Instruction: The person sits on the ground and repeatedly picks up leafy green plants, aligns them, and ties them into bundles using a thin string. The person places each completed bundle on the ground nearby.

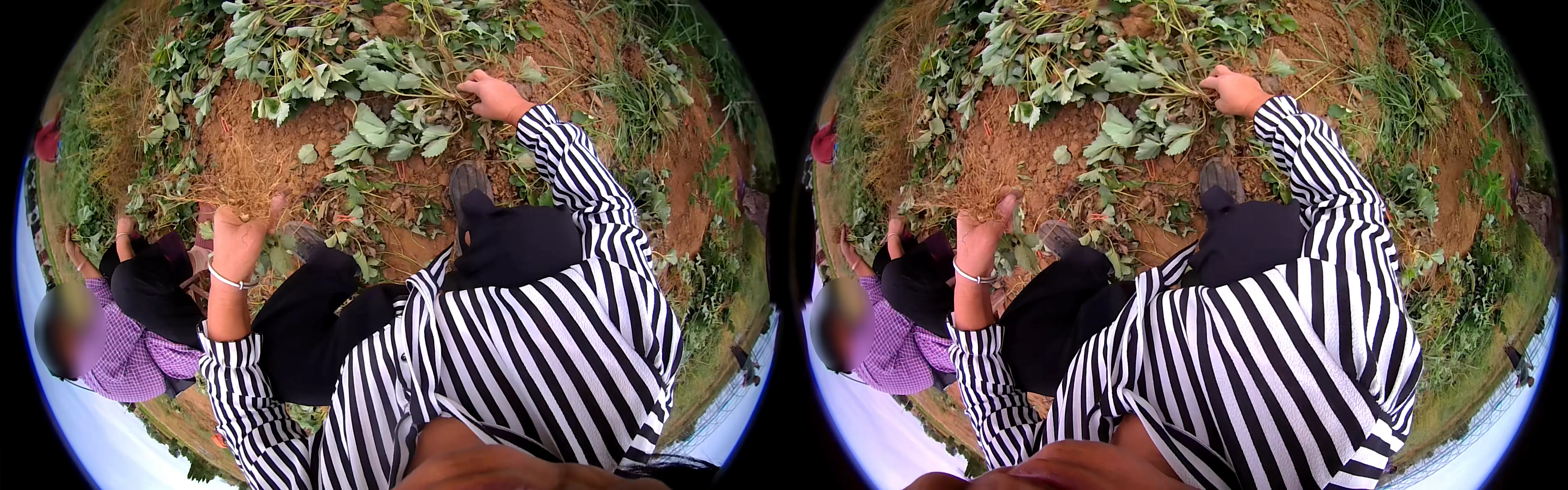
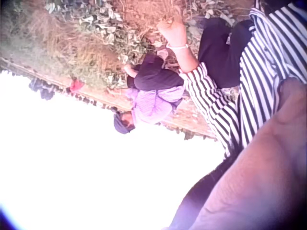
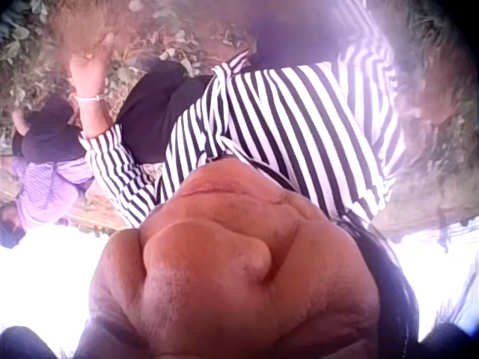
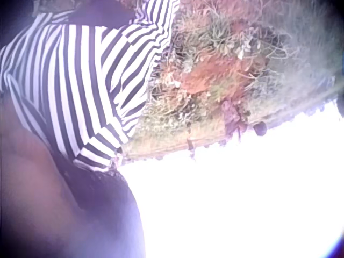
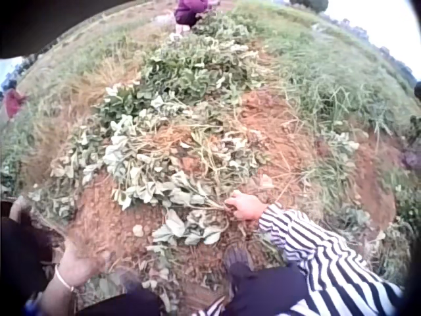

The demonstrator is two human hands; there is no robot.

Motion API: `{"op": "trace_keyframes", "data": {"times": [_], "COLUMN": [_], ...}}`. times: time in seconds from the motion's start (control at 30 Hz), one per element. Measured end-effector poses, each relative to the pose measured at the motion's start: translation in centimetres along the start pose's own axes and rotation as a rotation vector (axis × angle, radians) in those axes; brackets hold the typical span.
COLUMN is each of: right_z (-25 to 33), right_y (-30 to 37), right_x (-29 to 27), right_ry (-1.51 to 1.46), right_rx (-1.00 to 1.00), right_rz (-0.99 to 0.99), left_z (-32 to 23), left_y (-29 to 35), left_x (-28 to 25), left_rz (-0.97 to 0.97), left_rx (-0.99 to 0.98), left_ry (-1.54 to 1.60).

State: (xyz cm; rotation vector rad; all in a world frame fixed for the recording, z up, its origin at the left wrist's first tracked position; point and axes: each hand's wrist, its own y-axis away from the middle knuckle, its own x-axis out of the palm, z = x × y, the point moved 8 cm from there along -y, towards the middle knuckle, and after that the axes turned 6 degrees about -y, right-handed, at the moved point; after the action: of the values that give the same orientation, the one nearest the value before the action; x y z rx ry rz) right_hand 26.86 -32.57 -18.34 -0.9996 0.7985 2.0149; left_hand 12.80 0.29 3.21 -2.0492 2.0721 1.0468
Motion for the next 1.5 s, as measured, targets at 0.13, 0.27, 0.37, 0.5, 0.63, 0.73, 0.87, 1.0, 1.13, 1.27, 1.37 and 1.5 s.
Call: {"op": "trace_keyframes", "data": {"times": [0.13, 0.27, 0.37, 0.5, 0.63, 0.73, 0.87, 1.0, 1.13, 1.27, 1.37, 1.5], "right_z": [0.0, 3.1, 6.5, 10.6, 18.5, 25.1, 28.5, 30.9, 30.5, 28.4, 28.1, 26.5], "right_y": [1.4, 1.2, 3.2, 5.2, 6.3, 6.8, 9.6, 10.6, 9.6, 9.5, 8.8, 8.5], "right_x": [-0.9, -1.6, -5.3, -10.6, -15.1, -16.0, -17.8, -18.2, -17.4, -15.2, -15.7, -16.7], "right_ry": [0.069, 0.261, 0.188, -0.155, -0.280, -0.303, -0.308, -0.283, -0.466, -0.832, -0.842, -1.032], "right_rx": [0.198, 0.002, -0.127, -0.132, -0.296, -0.472, -0.545, -0.515, -0.301, -0.024, -0.048, -0.114], "right_rz": [-0.021, -0.300, -0.427, -0.367, -0.270, -0.224, -0.328, -0.295, 0.118, 0.194, 0.222, -0.047], "left_z": [-0.1, -0.5, -1.3, -3.3, -5.9, -6.6, -10.5, -11.0, -12.1, -11.7, -11.6, -9.8], "left_y": [0.3, 1.1, 2.2, 3.4, 3.9, 4.6, 7.1, 10.5, 14.5, 15.1, 15.5, 12.7], "left_x": [0.6, 0.2, -0.9, -1.5, -0.4, 0.0, 2.2, 0.9, 1.5, 3.2, 2.6, -0.3], "left_rz": [0.009, -0.024, -0.056, -0.166, -0.183, -0.334, -0.465, -0.613, -0.695, -0.679, -0.653, -0.562], "left_rx": [-0.020, 0.005, 0.085, 0.098, 0.301, 0.402, 0.832, 0.999, 1.199, 1.364, 1.310, 1.044], "left_ry": [0.001, -0.048, -0.081, -0.020, 0.072, -0.240, -0.422, -0.554, -0.736, -0.813, -0.796, -0.456]}}
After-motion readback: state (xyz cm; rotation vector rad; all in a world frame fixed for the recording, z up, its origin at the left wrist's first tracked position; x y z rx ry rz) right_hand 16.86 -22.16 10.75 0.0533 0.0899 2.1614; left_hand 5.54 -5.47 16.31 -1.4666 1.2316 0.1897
